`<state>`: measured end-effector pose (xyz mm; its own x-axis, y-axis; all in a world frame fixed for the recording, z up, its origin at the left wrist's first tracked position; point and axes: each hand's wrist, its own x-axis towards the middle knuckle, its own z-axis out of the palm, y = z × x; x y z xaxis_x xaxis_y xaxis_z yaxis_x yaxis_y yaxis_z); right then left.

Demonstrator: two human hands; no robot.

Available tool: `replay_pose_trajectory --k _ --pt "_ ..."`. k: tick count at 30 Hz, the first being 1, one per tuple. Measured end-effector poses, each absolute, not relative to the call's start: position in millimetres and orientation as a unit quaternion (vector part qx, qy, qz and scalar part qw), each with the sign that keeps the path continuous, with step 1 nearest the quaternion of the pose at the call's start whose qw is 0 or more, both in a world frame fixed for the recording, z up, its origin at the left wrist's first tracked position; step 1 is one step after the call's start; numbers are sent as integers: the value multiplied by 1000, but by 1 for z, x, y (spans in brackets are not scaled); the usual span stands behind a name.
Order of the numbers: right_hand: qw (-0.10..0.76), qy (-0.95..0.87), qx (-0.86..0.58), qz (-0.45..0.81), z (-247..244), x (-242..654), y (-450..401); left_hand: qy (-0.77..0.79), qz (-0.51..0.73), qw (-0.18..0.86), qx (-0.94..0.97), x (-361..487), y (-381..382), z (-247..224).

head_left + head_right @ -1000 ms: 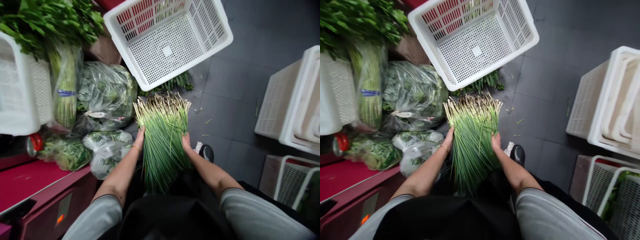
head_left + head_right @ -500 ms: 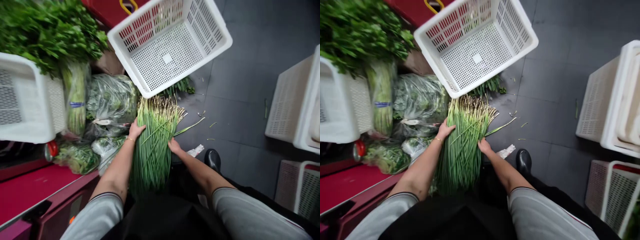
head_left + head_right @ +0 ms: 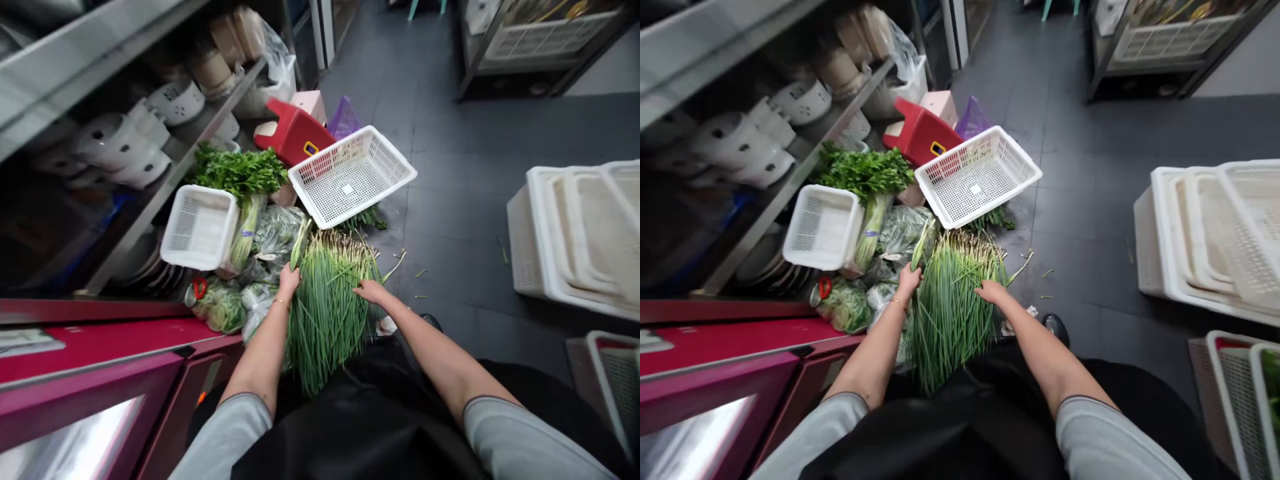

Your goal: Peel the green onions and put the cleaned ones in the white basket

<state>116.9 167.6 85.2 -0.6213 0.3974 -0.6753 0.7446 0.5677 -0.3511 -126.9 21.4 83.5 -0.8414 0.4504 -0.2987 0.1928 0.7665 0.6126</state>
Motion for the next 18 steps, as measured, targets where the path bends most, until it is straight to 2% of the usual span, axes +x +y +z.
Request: replay_pose_trajectory --k 5,8,10,12,15,18 --pt "250 878 280 -296 165 128 122 916 255 232 206 -114 14 98" --pt "227 911 205 -278 213 171 98 909 240 261 219 -111 27 84" --pt "201 916 139 -319 233 202 89 904 232 280 223 -111 43 69" --pt "230 895 137 -357 238 223 86 906 221 286 220 -116 60 52" --pt "278 881 215 -317 222 232 87 927 167 272 195 -126 81 23" --pt "273 872 196 -357 200 229 86 944 77 252 197 -126 93 -6"
